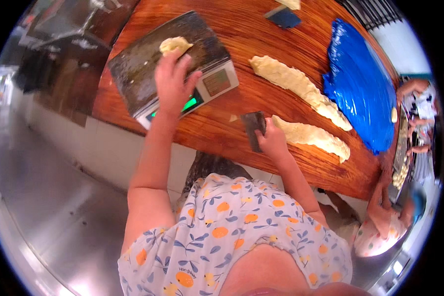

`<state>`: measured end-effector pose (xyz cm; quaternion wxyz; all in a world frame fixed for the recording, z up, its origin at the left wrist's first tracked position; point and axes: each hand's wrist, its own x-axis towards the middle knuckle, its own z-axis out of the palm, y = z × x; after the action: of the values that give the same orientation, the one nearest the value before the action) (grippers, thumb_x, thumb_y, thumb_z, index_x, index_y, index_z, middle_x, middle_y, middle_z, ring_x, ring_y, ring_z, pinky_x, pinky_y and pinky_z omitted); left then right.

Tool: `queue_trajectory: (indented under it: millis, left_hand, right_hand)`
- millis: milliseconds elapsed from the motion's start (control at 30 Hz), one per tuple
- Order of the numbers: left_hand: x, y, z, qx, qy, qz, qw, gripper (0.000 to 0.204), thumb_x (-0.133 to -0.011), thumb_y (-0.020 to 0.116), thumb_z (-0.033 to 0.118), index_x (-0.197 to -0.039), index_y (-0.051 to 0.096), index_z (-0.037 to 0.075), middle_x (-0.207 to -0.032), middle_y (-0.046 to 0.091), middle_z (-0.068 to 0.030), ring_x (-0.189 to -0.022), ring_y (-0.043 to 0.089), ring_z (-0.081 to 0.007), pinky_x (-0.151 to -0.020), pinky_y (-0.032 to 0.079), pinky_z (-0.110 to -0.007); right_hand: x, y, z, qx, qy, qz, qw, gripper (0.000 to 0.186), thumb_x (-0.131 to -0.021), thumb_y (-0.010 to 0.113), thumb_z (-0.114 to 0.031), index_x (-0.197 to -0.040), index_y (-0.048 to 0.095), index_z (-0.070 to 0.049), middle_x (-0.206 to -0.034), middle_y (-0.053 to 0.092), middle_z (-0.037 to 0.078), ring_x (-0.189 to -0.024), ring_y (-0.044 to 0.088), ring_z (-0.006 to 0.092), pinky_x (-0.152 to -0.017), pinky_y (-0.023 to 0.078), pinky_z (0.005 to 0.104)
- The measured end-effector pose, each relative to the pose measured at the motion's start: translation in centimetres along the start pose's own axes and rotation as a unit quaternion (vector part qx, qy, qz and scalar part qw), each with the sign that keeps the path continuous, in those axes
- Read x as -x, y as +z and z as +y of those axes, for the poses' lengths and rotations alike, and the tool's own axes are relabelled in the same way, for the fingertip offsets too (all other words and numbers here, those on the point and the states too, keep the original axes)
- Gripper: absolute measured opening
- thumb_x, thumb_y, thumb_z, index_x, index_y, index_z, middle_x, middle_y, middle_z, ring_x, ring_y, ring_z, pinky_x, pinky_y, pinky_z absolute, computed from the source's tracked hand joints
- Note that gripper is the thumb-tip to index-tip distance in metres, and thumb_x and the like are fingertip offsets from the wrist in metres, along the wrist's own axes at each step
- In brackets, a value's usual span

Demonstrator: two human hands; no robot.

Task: The person weighs a piece of dough on a digital scale, then uses a bench scraper to cut a large mass of dough into smaller portions on a wooden table. They repeatedly weigh individual pieces and place them onto a blue plastic sheet.

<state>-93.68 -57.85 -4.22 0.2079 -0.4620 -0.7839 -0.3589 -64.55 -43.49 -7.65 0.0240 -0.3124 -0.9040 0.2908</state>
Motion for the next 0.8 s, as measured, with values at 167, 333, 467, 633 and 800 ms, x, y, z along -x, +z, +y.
queue_trajectory:
  millis: [167, 333, 467, 633, 800]
  left_hand:
    - [-4.6, 3.9, -8.1, -0.093, 0.066, -0.119, 0.986, 0.052, -0.080, 0.074, 0.043, -0.121, 0.065, 0.013, -0.124, 0.062, -0.0162, -0.121, 0.052, -0.0366, -0.102, 0.042, -0.048]
    - [-6.9, 4.7, -14.2, -0.009, 0.020, -0.186, 0.982, 0.026, -0.094, 0.061, 0.026, -0.106, 0.069, 0.004, -0.110, 0.068, -0.0097, -0.104, 0.061, -0.0280, -0.092, 0.047, -0.039]
    - [-8.7, 6.3, -8.8, 0.429, -0.483, 0.036, 0.763, 0.039, -0.098, 0.051, 0.040, -0.106, 0.064, 0.004, -0.104, 0.066, -0.0075, -0.095, 0.062, -0.0207, -0.085, 0.051, -0.034]
    - [-2.0, 8.9, 3.7, 0.666, -0.546, -0.126, 0.492, 0.023, -0.093, 0.056, 0.033, -0.084, 0.059, 0.012, -0.088, 0.062, -0.0060, -0.091, 0.059, -0.0227, -0.089, 0.047, -0.051]
    - [3.5, 18.4, 18.2, 0.642, -0.590, -0.373, 0.316, 0.025, -0.100, 0.048, 0.032, -0.098, 0.060, 0.011, -0.088, 0.062, -0.0065, -0.081, 0.060, -0.0225, -0.070, 0.053, -0.041]
  right_hand:
    - [0.3, -0.6, -0.5, -0.038, 0.034, -0.042, 0.998, 0.033, -0.085, 0.064, -0.024, -0.103, 0.050, -0.002, -0.083, 0.065, 0.027, -0.082, 0.063, 0.0466, -0.071, 0.050, 0.0557]
    - [0.1, 0.0, 0.3, -0.069, 0.038, -0.007, 0.997, 0.032, -0.085, 0.065, -0.026, -0.102, 0.049, -0.003, -0.076, 0.064, 0.023, -0.073, 0.064, 0.0442, -0.065, 0.049, 0.0536]
    - [2.7, -2.2, 1.2, -0.092, 0.083, 0.017, 0.992, 0.033, -0.086, 0.064, -0.026, -0.104, 0.049, -0.003, -0.075, 0.064, 0.022, -0.073, 0.063, 0.0435, -0.064, 0.049, 0.0530]
    - [7.3, -1.8, 3.8, -0.132, 0.133, 0.013, 0.982, 0.035, -0.086, 0.063, -0.026, -0.108, 0.048, -0.002, -0.079, 0.064, 0.024, -0.078, 0.064, 0.0435, -0.067, 0.049, 0.0531]
    - [11.6, -2.7, 5.6, -0.168, 0.197, -0.010, 0.966, 0.037, -0.084, 0.063, -0.024, -0.107, 0.049, 0.000, -0.083, 0.065, 0.026, -0.081, 0.064, 0.0447, -0.071, 0.049, 0.0543]
